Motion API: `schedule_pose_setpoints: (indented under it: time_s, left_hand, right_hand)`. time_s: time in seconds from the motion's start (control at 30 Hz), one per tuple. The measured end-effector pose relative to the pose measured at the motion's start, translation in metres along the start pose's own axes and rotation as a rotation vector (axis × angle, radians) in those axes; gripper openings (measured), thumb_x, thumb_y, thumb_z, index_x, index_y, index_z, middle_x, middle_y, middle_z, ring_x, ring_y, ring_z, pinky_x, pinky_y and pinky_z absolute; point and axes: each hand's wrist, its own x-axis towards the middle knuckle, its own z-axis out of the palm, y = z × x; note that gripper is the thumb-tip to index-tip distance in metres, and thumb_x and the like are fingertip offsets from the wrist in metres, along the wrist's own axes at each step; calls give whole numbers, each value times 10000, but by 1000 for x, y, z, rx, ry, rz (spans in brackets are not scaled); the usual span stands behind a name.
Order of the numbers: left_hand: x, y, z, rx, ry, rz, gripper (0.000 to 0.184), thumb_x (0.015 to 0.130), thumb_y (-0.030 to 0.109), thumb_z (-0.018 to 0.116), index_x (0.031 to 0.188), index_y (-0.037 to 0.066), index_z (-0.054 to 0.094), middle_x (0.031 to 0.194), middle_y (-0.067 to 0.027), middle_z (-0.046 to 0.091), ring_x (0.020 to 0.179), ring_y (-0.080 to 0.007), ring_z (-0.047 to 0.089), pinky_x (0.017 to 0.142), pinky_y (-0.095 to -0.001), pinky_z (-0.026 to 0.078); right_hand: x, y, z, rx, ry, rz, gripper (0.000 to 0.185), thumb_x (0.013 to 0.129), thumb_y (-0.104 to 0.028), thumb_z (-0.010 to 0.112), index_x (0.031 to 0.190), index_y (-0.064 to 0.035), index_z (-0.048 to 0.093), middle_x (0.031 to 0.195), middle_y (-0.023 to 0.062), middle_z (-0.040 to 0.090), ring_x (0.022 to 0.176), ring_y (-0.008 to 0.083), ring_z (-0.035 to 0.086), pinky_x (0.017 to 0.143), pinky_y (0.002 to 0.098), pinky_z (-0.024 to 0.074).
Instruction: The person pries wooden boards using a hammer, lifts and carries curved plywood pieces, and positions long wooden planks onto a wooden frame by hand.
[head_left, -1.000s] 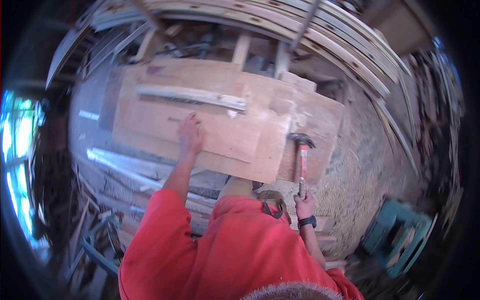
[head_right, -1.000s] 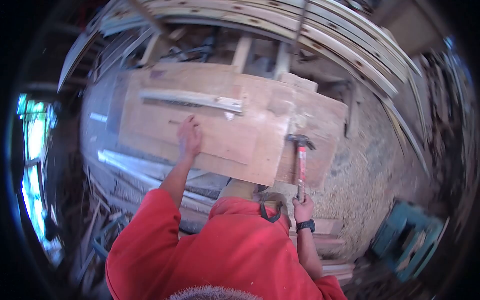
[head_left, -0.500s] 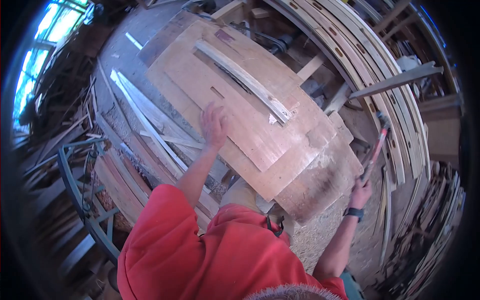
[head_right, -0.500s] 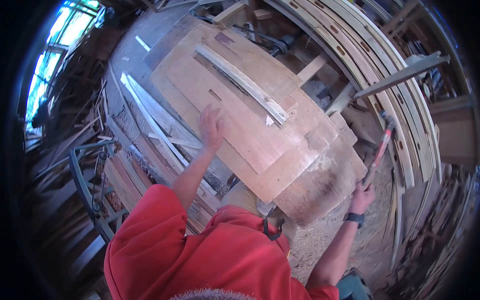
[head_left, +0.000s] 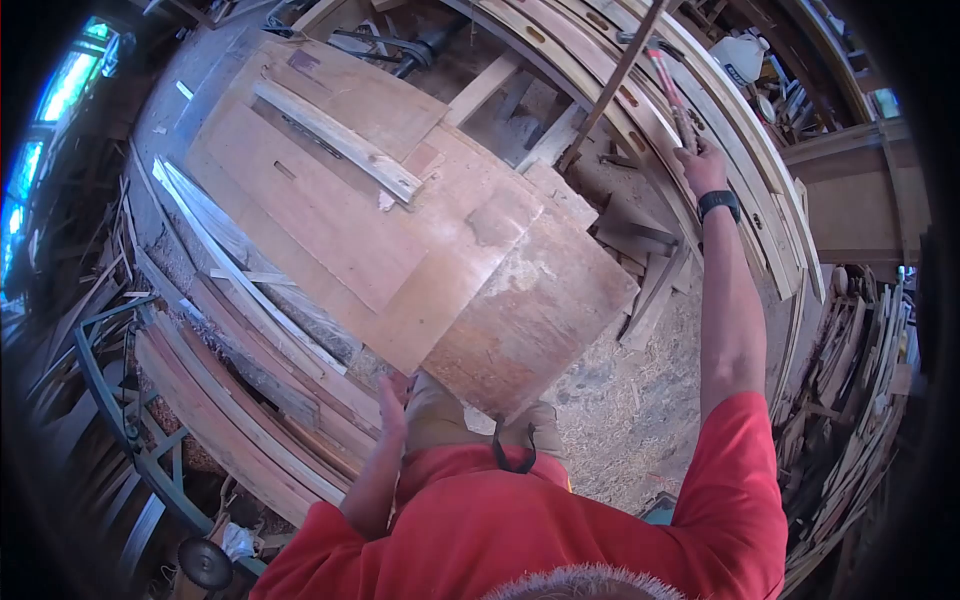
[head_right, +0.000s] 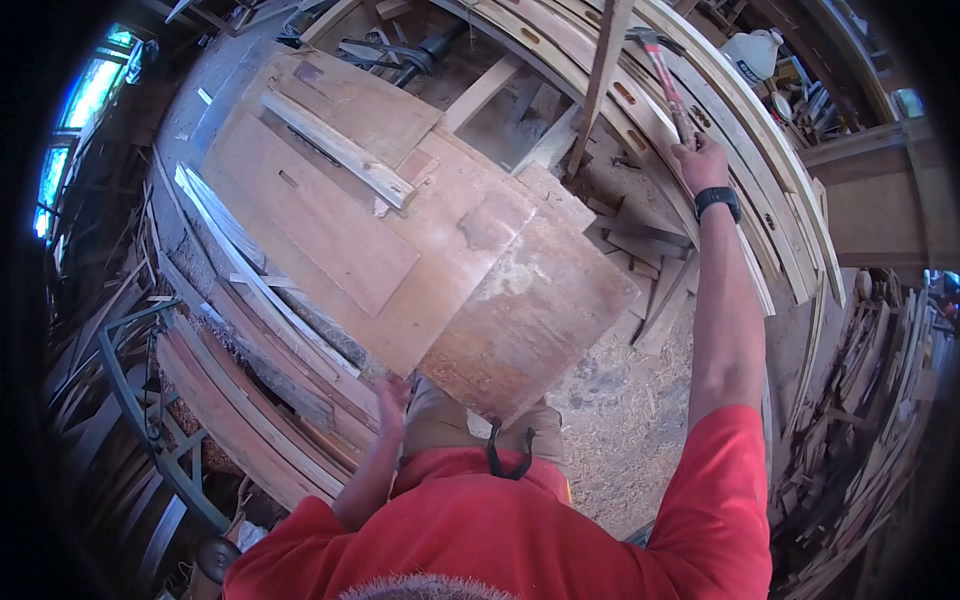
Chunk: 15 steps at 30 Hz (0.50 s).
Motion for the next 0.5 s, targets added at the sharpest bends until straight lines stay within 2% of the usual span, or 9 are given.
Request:
schedule_pose_setpoints:
  time_s: [0.1, 0.17, 0.2, 0.27, 0.3, 0.37, 0.4, 0.47, 0.5]
  left_hand:
    - [-47, 0, 63, -20, -111, -105, 624, 1035, 559, 312, 1338, 51, 514, 1193, -86, 611, 1068, -220, 615, 917, -399, 472]
    - [-54, -18, 73, 231, -325, -207, 675, 1022, 580, 351, 1408, 36, 454, 1291, -126, 592, 1149, -242, 577, 980, -398, 439]
    - [-57, -22, 80, 222, -311, -207, 675, 1022, 580, 351, 1408, 36, 454, 1291, -126, 592, 1149, -242, 577, 980, -398, 439]
    - [-74, -13, 96, 472, -333, -254, 656, 1037, 523, 362, 1402, -12, 468, 1334, -160, 571, 1208, -253, 554, 1037, -372, 404]
    - [-80, -14, 98, 449, -297, -251, 656, 1037, 523, 362, 1402, -12, 468, 1334, -160, 571, 1208, -253, 554, 1037, -372, 404]
    - [-80, -11, 101, 426, -248, -164, 653, 1046, 501, 355, 1364, -52, 496, 1353, -174, 564, 1248, -251, 529, 1084, -338, 361]
    - [-79, -9, 100, 413, -223, -133, 654, 1049, 494, 353, 1351, -65, 506, 1359, -179, 562, 1261, -251, 521, 1099, -327, 346]
    - [-72, -20, 94, 341, -308, -110, 674, 1034, 526, 380, 1356, -50, 515, 1258, -142, 607, 1120, -211, 574, 968, -316, 427]
    - [-69, -28, 95, 337, -334, -32, 665, 1040, 511, 376, 1370, -52, 504, 1277, -141, 601, 1140, -217, 567, 983, -319, 424]
  right_hand:
    - [20, 17, 5, -64, -4, -131, 348, 772, -292, 730, 963, -6, 680, 780, 178, 669, 729, 284, 650, 730, 388, 491]
    - [23, 18, 0, -101, -31, -166, 371, 780, -308, 725, 1022, -30, 689, 828, 185, 688, 779, 316, 668, 744, 399, 498]
    - [25, 18, -3, -235, -2, -158, 394, 781, -313, 725, 1068, -46, 689, 890, 186, 700, 832, 326, 673, 773, 408, 507]
    - [15, 7, -2, -427, 42, -127, 443, 799, -326, 715, 1168, -85, 675, 1048, 180, 696, 954, 343, 666, 839, 438, 517]
    - [1, -1, -1, -482, 64, -106, 467, 816, -334, 706, 1221, -106, 660, 1145, 173, 680, 1024, 350, 654, 877, 458, 518]
    - [-20, 15, 17, -489, 330, -268, 463, 869, -340, 679, 1263, -102, 630, 1247, 169, 626, 1098, 368, 614, 933, 480, 502]
    - [-33, 22, 25, -371, 379, -385, 440, 917, -324, 644, 1271, -65, 607, 1267, 208, 591, 1126, 408, 584, 952, 489, 484]
    - [-90, 14, 31, -327, 253, -514, 393, 934, -199, 633, 1297, -62, 573, 1265, 207, 580, 1201, 395, 532, 1012, 469, 441]
    - [-117, 28, 41, -348, 282, -584, 406, 946, -188, 620, 1327, -62, 560, 1328, 213, 544, 1259, 401, 489, 1060, 477, 399]
